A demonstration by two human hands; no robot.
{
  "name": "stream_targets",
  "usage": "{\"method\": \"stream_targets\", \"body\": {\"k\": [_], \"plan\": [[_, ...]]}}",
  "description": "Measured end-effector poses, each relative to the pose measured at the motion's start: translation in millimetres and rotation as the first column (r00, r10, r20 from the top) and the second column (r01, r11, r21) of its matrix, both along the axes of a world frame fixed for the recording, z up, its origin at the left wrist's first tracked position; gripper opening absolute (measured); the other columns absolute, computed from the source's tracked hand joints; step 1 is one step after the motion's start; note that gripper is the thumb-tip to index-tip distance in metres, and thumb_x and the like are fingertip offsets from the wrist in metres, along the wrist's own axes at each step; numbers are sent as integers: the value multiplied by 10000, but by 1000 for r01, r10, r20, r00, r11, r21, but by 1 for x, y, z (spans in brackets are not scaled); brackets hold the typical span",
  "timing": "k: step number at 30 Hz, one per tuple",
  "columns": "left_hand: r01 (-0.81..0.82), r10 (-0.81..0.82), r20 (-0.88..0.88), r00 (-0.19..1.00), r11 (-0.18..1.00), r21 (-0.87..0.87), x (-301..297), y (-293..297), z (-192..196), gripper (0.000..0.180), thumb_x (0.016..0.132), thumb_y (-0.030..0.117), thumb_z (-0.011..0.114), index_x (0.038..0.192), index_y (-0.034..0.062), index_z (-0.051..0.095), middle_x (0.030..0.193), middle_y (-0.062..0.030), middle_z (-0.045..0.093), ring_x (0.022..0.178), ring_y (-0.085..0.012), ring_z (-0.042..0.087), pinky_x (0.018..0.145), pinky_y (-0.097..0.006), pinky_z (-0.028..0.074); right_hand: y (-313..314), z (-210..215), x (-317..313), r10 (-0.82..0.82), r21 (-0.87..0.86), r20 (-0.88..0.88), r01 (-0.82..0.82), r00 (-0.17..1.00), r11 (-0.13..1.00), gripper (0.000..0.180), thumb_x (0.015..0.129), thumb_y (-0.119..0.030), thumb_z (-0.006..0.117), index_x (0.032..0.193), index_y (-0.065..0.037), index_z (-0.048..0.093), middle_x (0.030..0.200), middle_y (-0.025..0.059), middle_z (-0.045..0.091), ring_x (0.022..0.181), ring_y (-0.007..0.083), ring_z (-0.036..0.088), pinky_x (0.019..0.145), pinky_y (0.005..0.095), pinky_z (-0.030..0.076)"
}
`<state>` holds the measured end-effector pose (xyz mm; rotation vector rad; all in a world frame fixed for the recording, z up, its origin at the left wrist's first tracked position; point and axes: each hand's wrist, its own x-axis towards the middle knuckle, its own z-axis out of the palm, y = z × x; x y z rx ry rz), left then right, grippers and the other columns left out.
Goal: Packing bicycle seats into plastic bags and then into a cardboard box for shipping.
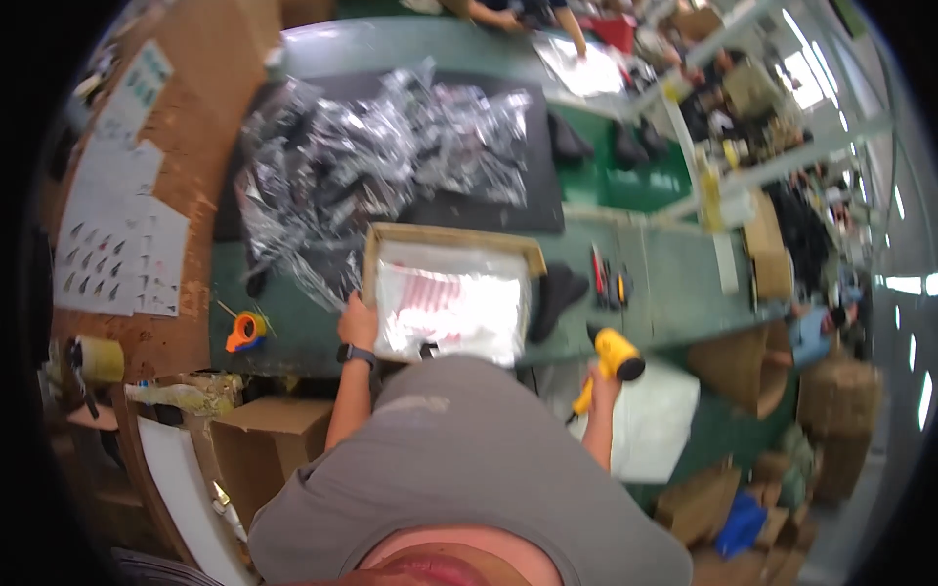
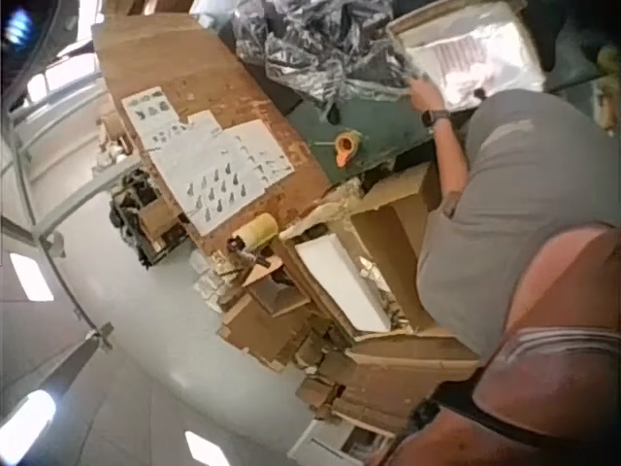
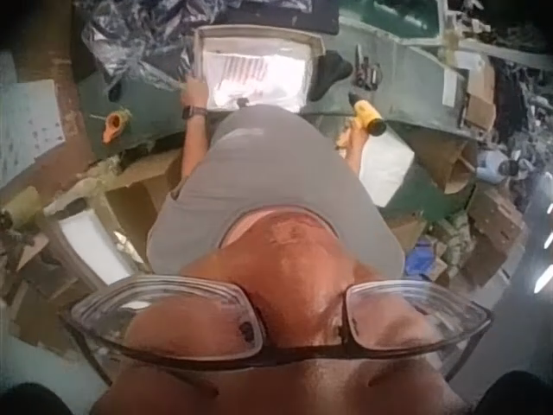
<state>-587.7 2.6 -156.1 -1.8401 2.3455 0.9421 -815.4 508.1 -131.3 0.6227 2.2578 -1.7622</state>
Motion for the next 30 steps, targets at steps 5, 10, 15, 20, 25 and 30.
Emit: {"method": "stream_targets", "body": {"k": [5,10,15,20,25,30], "plan": [[117,-122,-13,992,971,-207,4,-2,-20,281,946,340,701,1143,139,706,944,-197,752,901,-444,720,757,-559,564,1,2,-3,52,102,48,-57,997,993,399,844,-28,810,1163,8,574,910,102,679,641,222,701,548,330,588],[46,-63,-59,996,966,-255,18,-5,-12,321,929,325,716,1228,208,740,979,-196,756,911,-437,719,764,-546,563,-7,10,18,77,131,42,-81,996,988,369,848,-3,782,1163,22,592,919,96,669,641,200,693,541,311,570],[-157,138,-84,987,940,-302,79,-43,-16,322,926,313,697,1232,224,748,1004,-179,763,929,-433,721,781,-528,573,2,25,23,121,260,97,-142,988,955,344,846,-22,776,1139,35,603,881,87,669,638,185,690,534,297,559],[-156,167,-16,986,875,-459,115,-78,-22,397,985,257,615,1355,122,662,1194,-189,734,1077,-418,698,903,-513,557,26,-3,-3,110,324,121,-144,987,935,328,850,-83,796,1106,37,629,849,96,686,594,181,675,522,302,559],[4,-337,-235,912,579,-815,12,-43,67,391,958,107,657,1335,1,647,1282,-173,710,1162,-397,666,1022,-466,509,59,-73,-53,160,264,350,-260,923,929,231,842,-53,738,1038,4,629,827,121,716,525,182,626,468,324,524],[343,-279,-794,540,935,-95,-131,103,56,268,925,99,718,1191,68,728,1030,-133,765,911,-288,745,801,-383,584,60,-51,-75,192,184,421,-291,887,939,209,824,-26,711,1019,10,643,802,123,716,520,186,627,457,320,514]]}}
